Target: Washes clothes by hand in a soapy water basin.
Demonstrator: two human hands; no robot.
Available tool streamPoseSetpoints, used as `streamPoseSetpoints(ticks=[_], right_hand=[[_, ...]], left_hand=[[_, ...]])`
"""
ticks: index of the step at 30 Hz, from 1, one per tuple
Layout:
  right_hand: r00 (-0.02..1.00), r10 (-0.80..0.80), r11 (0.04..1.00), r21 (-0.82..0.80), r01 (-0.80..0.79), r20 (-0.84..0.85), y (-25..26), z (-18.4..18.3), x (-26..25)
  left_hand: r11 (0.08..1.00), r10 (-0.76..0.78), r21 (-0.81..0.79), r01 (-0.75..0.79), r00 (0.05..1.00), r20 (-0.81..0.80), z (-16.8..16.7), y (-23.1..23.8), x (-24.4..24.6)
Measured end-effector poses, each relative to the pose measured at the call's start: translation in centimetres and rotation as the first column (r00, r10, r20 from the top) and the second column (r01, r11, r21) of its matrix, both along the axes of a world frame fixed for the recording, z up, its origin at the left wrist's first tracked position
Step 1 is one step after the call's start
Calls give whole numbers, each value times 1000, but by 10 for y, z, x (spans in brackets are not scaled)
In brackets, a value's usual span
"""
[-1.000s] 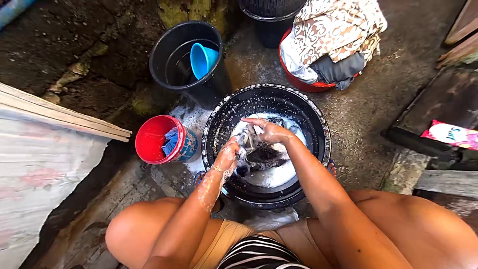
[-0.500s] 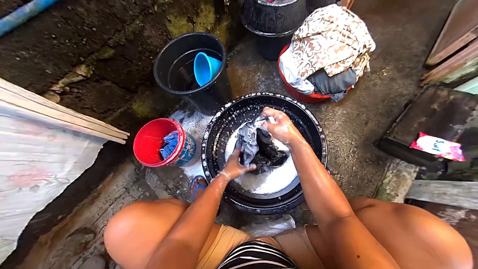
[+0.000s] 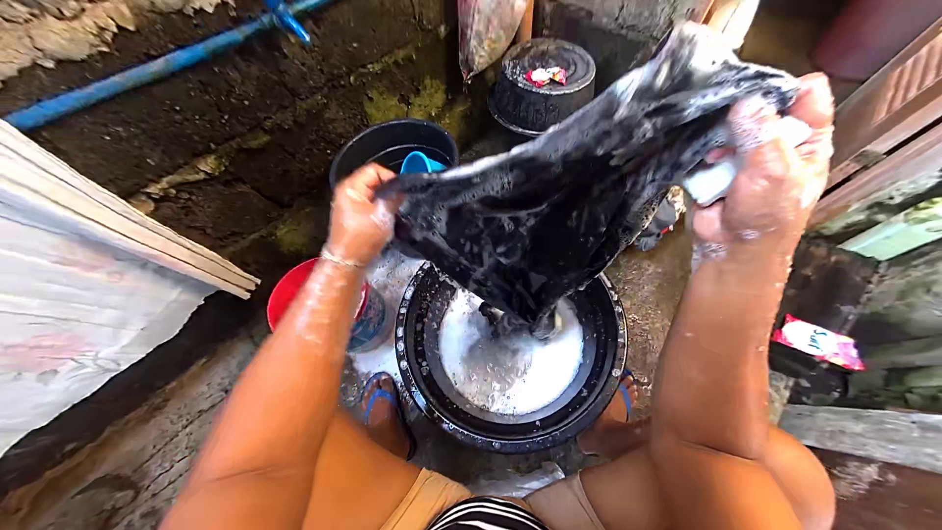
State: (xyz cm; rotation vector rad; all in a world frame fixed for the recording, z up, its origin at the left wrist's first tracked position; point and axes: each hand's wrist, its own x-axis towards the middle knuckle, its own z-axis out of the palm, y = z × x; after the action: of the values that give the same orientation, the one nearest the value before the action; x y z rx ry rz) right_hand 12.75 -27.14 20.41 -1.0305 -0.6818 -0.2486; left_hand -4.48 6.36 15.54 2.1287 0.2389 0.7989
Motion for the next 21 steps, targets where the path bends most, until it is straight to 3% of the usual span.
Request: streamPoseSetpoints(ticks=[5, 8, 10, 13, 15, 17, 18, 20, 21], right_hand=[[997, -77, 976, -202, 76, 2, -21, 24, 4], [987, -156, 896, -427, 125, -38, -29, 3, 4], [976, -161, 840, -540, 57, -148, -26, -27, 8], [923, -157, 664, -729, -166, -353, -13, -89, 17], [890, -150, 397, -850, -345, -431, -1, -136, 22], [838, -168, 155, -853, -498, -519, 13, -193, 18], [807, -187, 63, -826, -560, -561, 20, -222, 14], [751, -233, -23, -768, -640, -618, 33, -275, 0], [721, -260, -48, -737, -674, -642, 37, -294, -9]], left_hand=[[987, -52, 159, 33, 992, 117, 107, 12, -10], [966, -148, 231, 116, 981, 124, 128, 20, -13], [948, -236, 221, 231, 972, -3, 125, 22, -18], [933, -243, 188, 308, 921, -303, 91, 17, -29], [916, -266, 136, 377, 826, -497, 46, 22, -34], [907, -262, 53, 417, 661, -703, -11, 28, -40], [909, -234, 11, 417, 531, -814, -40, 30, -43], [921, -163, -51, 387, 261, -951, -102, 31, -48], [929, -140, -59, 365, 199, -970, -133, 31, -54]])
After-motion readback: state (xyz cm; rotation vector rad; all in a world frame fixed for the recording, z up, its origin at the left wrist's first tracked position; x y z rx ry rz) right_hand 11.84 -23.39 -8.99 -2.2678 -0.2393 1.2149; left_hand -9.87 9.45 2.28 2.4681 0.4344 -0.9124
